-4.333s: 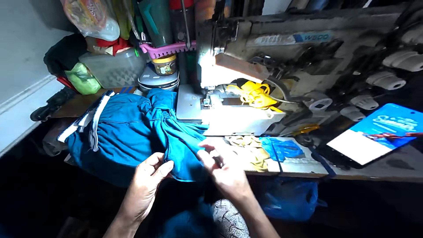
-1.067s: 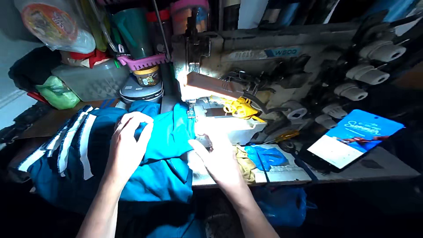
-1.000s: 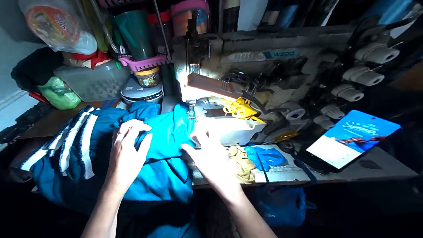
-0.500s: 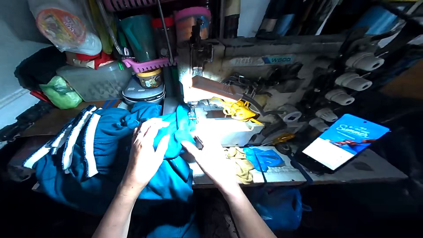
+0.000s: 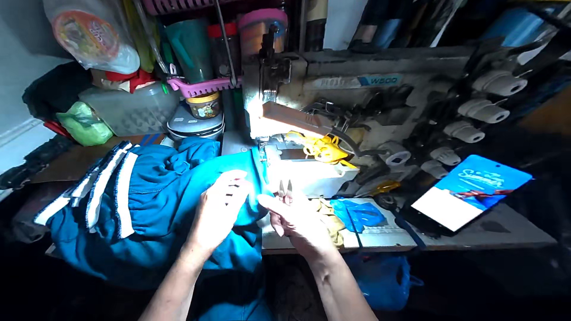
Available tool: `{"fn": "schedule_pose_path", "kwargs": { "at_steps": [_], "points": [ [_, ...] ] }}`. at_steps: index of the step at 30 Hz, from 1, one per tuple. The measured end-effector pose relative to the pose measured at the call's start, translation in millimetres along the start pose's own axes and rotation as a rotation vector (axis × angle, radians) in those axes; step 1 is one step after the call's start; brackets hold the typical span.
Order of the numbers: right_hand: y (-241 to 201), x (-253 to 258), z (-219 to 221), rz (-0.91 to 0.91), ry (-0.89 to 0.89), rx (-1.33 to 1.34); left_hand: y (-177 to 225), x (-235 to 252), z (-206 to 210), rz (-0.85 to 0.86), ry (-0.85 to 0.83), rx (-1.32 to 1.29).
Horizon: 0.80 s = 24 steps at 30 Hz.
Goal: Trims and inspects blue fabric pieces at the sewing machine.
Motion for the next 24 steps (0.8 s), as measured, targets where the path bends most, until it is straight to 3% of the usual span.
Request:
{"fn": "schedule_pose_path", "kwargs": {
  "at_steps": [2,6,10,14,21,24],
  "points": [
    [-4,-6,6,-0.098,-0.007,-0.120,3,1,11,-0.254,-0.102,-0.326],
    [-12,-19,18,-0.217,-0.049,-0.576,-2,1,25,-0.378,-0.161,-0.612],
    [0,-8,-6,0.085,-0.027,-0.192,-2,-1,25,-0.480,-0.163,-0.634],
    [8,-1,-11,0.215,-0.009,0.105,-9,-4,30,-0.482,-0.153,-0.597],
    [10,-16,15,-0.012,-0.183,-0.480,-7,-1,30,-0.362,-0.162,-0.572],
    [7,-16,8,-0.004,-0.067,-0.401,-7,-3,30,-0.348,-0.150,-0.611]
  ]
}}
Point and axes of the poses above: each hand's wrist, its own x-axis towards the middle knuckle, its own z-axis out of the palm, y = z × x, the point moved 4 cm from there along x, towards the middle knuckle
